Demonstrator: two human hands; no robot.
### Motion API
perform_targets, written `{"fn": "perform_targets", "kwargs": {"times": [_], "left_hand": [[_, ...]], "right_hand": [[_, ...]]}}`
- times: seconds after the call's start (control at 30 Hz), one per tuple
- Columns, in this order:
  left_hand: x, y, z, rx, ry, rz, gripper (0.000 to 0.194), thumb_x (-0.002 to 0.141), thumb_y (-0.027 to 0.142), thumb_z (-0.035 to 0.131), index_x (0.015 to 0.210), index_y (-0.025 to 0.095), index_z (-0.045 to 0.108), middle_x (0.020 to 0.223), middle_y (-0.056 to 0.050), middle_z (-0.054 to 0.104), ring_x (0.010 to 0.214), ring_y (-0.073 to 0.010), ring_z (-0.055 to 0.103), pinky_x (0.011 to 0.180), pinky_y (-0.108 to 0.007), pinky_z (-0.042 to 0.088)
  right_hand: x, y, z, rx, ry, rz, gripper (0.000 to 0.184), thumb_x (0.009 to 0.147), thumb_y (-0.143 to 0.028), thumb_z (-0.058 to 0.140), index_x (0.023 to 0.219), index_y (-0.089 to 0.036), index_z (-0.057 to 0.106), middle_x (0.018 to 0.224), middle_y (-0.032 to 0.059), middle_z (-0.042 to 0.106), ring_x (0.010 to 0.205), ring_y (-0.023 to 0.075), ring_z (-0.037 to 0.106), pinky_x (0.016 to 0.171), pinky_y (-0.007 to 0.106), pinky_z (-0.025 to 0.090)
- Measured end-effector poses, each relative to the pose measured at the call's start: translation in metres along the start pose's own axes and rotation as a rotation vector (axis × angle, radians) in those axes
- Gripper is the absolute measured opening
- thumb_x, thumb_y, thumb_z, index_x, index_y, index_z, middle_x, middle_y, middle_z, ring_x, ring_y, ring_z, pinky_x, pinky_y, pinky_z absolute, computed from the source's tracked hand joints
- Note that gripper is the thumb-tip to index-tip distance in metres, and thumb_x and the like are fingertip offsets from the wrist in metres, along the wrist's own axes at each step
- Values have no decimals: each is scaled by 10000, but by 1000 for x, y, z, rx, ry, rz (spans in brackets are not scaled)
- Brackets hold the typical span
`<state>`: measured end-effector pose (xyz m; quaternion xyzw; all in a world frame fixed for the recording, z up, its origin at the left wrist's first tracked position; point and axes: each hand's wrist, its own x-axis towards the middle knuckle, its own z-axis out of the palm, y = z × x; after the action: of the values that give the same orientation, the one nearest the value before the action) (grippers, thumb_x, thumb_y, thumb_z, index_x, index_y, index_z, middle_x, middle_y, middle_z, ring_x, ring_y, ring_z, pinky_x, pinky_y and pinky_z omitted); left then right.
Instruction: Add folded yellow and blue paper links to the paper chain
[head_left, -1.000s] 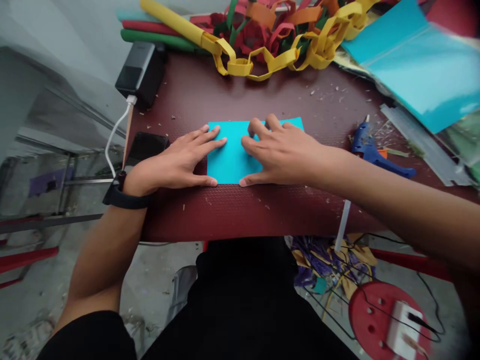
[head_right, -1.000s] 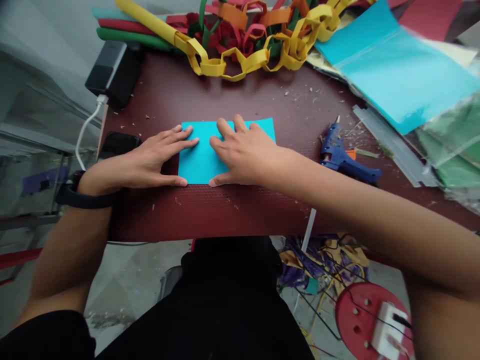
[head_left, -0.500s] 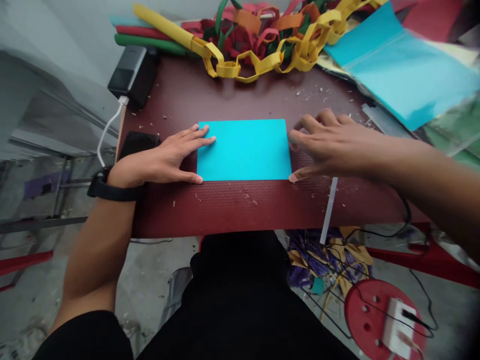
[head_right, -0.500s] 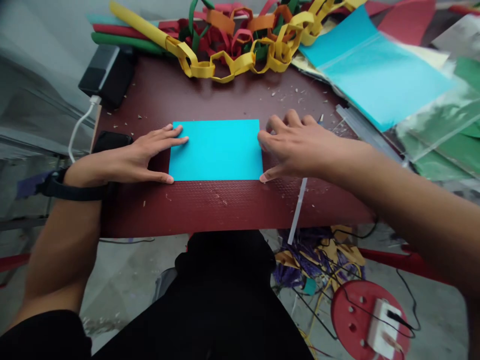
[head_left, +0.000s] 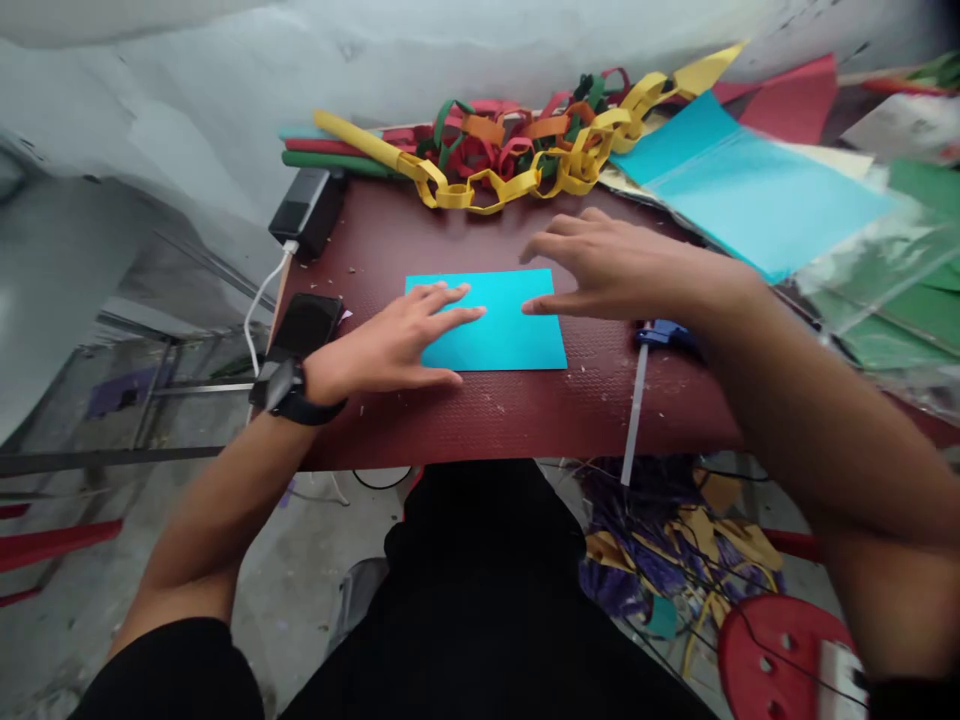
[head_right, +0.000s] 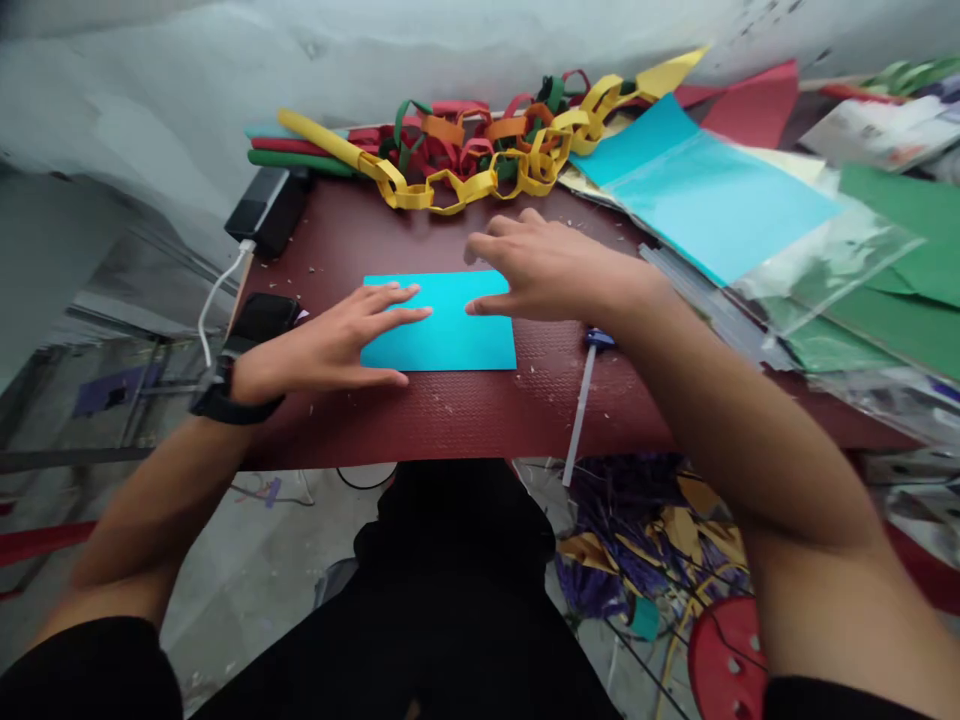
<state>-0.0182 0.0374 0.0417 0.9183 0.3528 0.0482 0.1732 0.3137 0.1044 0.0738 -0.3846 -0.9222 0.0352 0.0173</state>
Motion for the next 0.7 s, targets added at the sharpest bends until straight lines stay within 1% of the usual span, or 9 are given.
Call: {"fn": "perform_targets", "kwargs": {"times": [0.1, 0.17, 0.23, 0.3, 0.4, 0.47, 0.53, 0.6, 0.7], "left_hand": [[28, 16, 3, 59, -53, 89, 834, 1026, 471, 920, 1742, 212, 583, 1832, -221, 520, 1652, -471, 545, 1371, -674, 451], [40, 19, 7, 53, -73, 157, 737, 1073, 446, 870, 1709, 179, 612, 1745, -211, 624, 1575, -433, 626, 1328, -634, 510], [45, 18, 13, 64, -55, 209, 621, 1115, 404, 815, 1655, 142, 656, 1645, -202, 713, 1539, -405, 659, 1301, -609, 544], [44, 16, 19, 107, -17, 257, 518, 1142, 357, 764, 1601, 126, 695, 1574, -192, 763, 1522, -393, 677, 1276, -598, 575], [39, 17, 26, 189, 38, 324, 407, 1164, 247, 667, 1551, 137, 729, 1494, -171, 811, 1475, -349, 723, 1236, -544, 627], [36, 21, 30, 244, 71, 330, 380, 1145, 184, 632, 1502, 150, 757, 1434, -158, 837, 1428, -319, 755, 1180, -487, 665], [34, 26, 33, 299, 94, 313, 352, 1123, 156, 623, 1436, 161, 785, 1385, -152, 852, 1360, -301, 786, 1067, -427, 701], [32, 30, 34, 363, 116, 305, 338, 1127, 155, 605, 1412, 168, 784, 1350, -149, 858, 1263, -277, 816, 915, -360, 701], [29, 33, 33, 484, 185, 353, 377, 1165, 152, 557, 1506, 166, 719, 1286, -123, 870, 1072, -223, 838, 689, -282, 606]], "right_hand": [[29, -5, 11, 112, 117, 53, 492, 1032, -543, 725, 1384, -203, 771, 1340, 162, 789, 1171, 356, 717, 992, 478, 580], [42, -11, 16, 208, 237, 92, 422, 1057, -473, 673, 1349, -192, 788, 1295, 164, 811, 1130, 337, 737, 998, 478, 584], [47, -14, 20, 268, 346, 123, 387, 1076, -453, 639, 1307, -191, 806, 1243, 156, 822, 1090, 323, 745, 1004, 486, 589], [45, -14, 24, 316, 419, 141, 372, 1089, -457, 619, 1267, -201, 823, 1203, 141, 825, 1061, 307, 749, 999, 484, 598], [39, -10, 30, 401, 461, 136, 366, 1088, -465, 616, 1208, -205, 843, 1117, 121, 827, 971, 277, 754, 951, 464, 618], [36, -8, 34, 434, 463, 130, 359, 1073, -457, 638, 1189, -191, 848, 1083, 119, 830, 922, 265, 757, 919, 456, 625], [35, -6, 36, 452, 459, 132, 347, 1062, -442, 665, 1190, -177, 847, 1076, 120, 837, 911, 258, 763, 900, 443, 627], [35, -4, 39, 464, 457, 127, 335, 1060, -430, 682, 1198, -171, 843, 1083, 119, 842, 920, 255, 771, 890, 428, 631], [38, 2, 45, 478, 495, 87, 299, 1055, -415, 707, 1182, -184, 848, 1065, 101, 842, 903, 251, 772, 875, 424, 637]]}}
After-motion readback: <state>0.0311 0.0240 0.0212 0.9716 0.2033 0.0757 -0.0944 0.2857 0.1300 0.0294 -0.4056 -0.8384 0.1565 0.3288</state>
